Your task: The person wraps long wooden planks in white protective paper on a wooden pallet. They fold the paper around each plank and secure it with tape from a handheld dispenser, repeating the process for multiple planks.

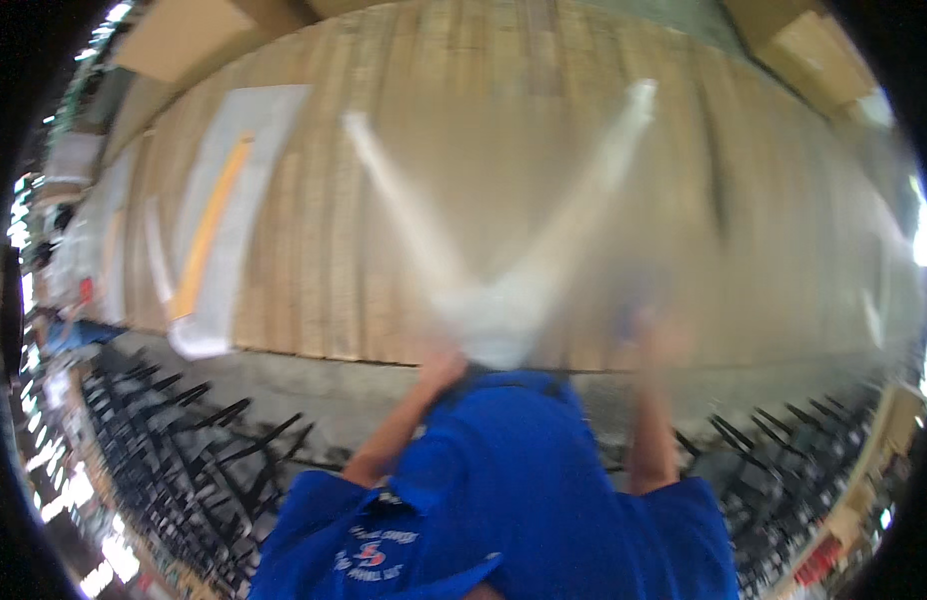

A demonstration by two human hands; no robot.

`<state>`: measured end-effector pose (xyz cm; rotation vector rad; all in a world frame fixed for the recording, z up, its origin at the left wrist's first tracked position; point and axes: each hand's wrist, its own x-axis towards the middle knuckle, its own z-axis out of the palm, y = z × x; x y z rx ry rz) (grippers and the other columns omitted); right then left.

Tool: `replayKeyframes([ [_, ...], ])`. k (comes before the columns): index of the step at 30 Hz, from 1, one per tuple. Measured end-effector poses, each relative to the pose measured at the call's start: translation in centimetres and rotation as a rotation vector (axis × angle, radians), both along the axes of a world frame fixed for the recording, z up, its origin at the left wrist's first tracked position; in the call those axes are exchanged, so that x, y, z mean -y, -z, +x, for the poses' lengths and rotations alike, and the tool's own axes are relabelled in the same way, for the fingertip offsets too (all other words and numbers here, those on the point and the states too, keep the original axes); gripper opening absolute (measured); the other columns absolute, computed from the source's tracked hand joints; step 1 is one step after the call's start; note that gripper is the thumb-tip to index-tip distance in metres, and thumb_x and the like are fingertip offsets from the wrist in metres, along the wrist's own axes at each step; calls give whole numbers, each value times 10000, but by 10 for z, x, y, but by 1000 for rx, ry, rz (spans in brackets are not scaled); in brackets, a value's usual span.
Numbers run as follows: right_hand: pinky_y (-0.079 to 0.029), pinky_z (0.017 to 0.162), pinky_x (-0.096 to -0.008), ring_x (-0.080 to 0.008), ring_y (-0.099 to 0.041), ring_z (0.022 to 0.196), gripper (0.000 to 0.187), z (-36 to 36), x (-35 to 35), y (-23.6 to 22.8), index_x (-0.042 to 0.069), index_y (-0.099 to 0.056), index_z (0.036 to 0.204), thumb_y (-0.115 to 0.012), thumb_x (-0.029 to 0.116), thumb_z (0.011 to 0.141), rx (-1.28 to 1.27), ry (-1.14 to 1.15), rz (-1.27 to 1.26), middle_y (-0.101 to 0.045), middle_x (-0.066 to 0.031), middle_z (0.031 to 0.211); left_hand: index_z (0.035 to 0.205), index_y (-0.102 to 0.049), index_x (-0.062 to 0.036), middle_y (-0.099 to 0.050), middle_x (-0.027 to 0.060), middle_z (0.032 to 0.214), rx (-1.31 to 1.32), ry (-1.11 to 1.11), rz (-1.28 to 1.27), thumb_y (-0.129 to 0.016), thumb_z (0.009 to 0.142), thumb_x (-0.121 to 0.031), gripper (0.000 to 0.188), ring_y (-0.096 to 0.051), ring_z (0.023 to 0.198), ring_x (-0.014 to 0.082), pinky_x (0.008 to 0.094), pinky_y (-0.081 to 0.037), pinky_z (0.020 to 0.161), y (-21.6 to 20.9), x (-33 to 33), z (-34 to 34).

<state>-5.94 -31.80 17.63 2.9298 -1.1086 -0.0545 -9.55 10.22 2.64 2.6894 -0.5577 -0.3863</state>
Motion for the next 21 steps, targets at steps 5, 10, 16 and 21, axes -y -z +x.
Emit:
replayKeyframes([
  [5, -472, 1014, -460, -401, -622, 1163, 986, -16, 88, 102, -67, -466, 1343, -855, 547, 677, 263, 109, 714, -627, -266, 1245, 1241, -655, -163, -600, 89, 1368, -234, -209, -91, -650, 880, -219, 365, -565, 1253, 305, 489, -463, 1023, -20, -21, -58],
  [10, -489, 984, -504, -457, -634, 1142, 958, -4, 63, 102, -73, -469, 1331, -779, 579, 701, 48, 256, 372, -657, -309, 1196, 1272, -673, -147, -684, 148, 1242, -582, -672, -136, -594, 938, -434, 447, -621, 1186, 356, 436, -490, 1013, -10, -60, -140],
  [16, -491, 984, -489, -455, -639, 1118, 861, -35, 10, 61, -78, -573, 1227, -780, 539, 664, 106, 155, 275, -673, -298, 1163, 1285, -665, -134, -692, 156, 1238, -665, -1010, -354, -593, 930, -438, 474, -642, 1178, 333, 418, -493, 1013, 3, -112, -207],
  [21, -486, 990, -487, -434, -638, 1129, 901, -66, -137, -15, -64, -553, 1296, -787, 527, 657, 211, -68, 287, -675, -284, 1172, 1225, -708, -125, -722, 141, 1177, -699, -1236, -511, -597, 911, -416, 443, -664, 1149, 320, 407, -504, 995, 17, -182, -259],
])
